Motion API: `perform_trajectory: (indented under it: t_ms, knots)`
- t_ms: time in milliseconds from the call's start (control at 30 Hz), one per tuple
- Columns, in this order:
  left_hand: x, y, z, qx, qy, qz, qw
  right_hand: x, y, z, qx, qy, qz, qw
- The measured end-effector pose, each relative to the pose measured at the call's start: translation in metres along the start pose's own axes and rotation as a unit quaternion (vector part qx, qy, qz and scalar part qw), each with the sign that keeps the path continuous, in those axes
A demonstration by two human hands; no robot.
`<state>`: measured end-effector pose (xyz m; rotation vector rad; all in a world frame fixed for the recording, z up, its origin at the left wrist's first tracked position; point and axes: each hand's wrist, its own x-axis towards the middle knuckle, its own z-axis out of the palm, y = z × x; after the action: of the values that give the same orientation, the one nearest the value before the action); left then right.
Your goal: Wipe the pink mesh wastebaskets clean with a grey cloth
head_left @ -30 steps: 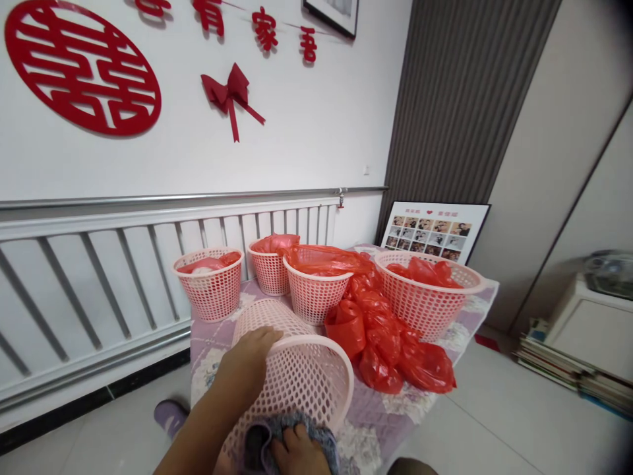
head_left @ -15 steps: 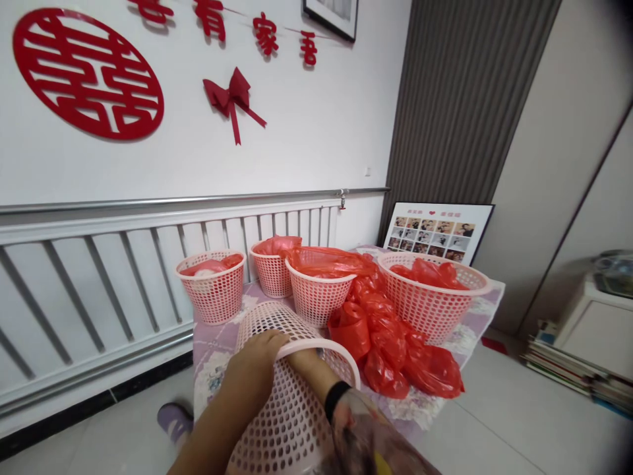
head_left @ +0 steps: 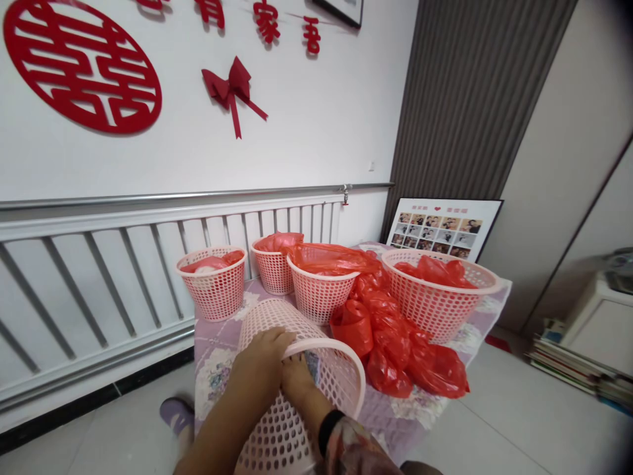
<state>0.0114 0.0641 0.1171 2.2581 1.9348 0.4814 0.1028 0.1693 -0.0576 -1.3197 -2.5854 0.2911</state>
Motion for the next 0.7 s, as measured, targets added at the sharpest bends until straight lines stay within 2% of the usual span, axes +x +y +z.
perform_trajectory:
  t_ms: [133, 300, 400, 500, 600, 700]
  knots:
    - [-0.001, -0.003, 0.002, -0.003, 0.011, 0.007, 1.0, -0.046, -0.003, 0.013, -0.005, -0.027, 0.001, 1.0]
    - [-0.003, -0.009, 0.006, -0.008, 0.02, 0.028, 0.999, -0.106, -0.011, 0.018, 0.004, -0.04, 0.01, 0.999]
    - [-0.002, -0.009, 0.007, -0.019, 0.026, 0.032, 0.999, -0.133, -0.015, 0.021, 0.021, -0.073, 0.02, 0.997]
    - [-0.001, -0.011, 0.003, -0.043, 0.034, 0.043, 0.998, -0.148, -0.016, 0.02, 0.034, -0.111, 0.033, 0.993]
    - [-0.005, -0.02, 0.001, -0.078, 0.046, 0.064, 0.994, -0.153, -0.014, 0.019, 0.048, -0.12, 0.047, 0.99]
    - [-0.02, -0.038, 0.017, -0.1, 0.069, 0.059, 0.991, -0.153, -0.008, 0.024, 0.062, -0.115, 0.037, 0.991]
